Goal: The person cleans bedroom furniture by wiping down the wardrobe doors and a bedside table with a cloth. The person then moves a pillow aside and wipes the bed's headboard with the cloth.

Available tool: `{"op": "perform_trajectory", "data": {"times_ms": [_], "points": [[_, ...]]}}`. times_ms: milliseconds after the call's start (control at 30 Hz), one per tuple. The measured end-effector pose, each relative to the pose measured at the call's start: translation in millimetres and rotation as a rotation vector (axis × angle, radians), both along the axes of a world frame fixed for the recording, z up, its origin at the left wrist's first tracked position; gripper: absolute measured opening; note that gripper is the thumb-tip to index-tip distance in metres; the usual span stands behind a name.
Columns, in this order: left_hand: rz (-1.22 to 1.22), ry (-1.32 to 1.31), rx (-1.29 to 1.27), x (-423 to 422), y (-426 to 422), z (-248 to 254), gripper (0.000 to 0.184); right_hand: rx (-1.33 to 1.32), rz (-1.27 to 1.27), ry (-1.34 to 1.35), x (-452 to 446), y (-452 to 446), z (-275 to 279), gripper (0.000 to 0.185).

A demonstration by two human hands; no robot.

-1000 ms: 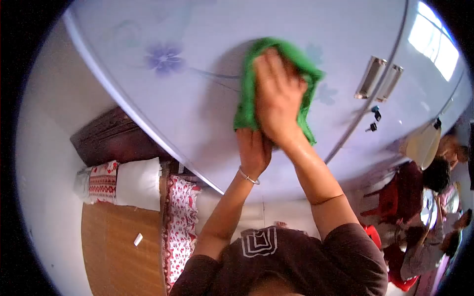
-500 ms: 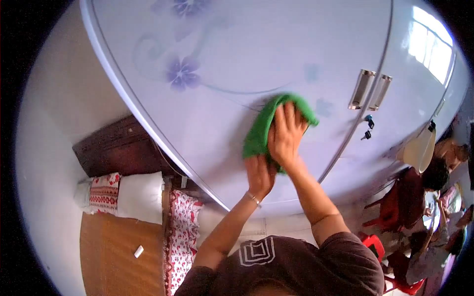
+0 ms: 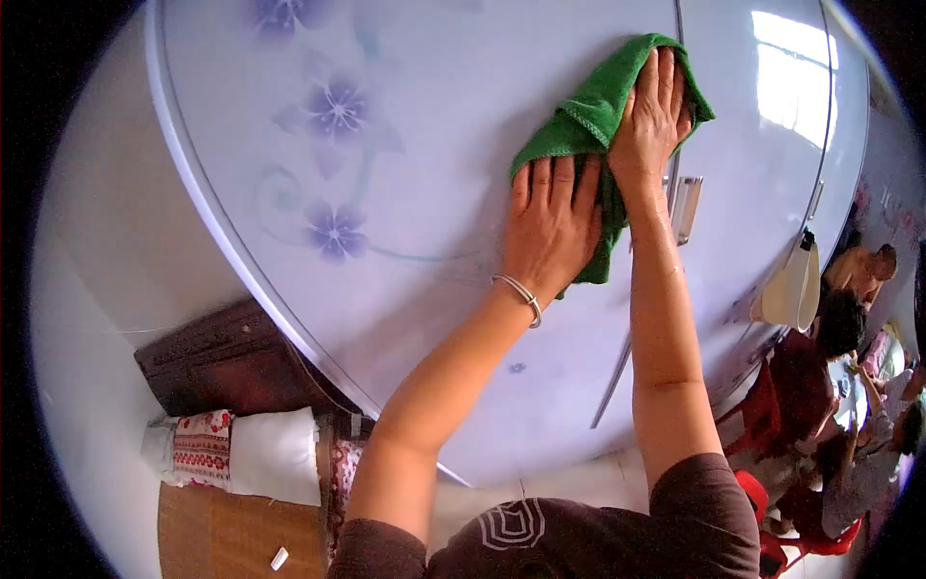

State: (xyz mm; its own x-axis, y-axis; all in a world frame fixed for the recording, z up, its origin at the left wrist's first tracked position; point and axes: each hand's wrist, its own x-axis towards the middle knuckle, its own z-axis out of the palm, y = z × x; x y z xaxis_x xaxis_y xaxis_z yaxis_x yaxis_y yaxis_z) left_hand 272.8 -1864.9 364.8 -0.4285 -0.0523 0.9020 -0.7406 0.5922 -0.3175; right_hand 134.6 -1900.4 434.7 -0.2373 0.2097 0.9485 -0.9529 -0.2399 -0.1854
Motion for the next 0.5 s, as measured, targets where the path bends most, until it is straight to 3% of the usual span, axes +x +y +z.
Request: {"op": "perform_trajectory", "data": {"times_ms": [333, 500], "points": [[0.092, 0.028, -0.187, 35.9, -11.4, 81.6, 0.057, -0.057, -0.020, 0.093, 19.5, -1.2, 102.3, 0.047], [0.230, 0.098, -0.205, 96.3, -2.8, 93.1, 0.061, -0.025, 0.026, 0.249, 104.8, 6.9, 136.6, 0.047]]}}
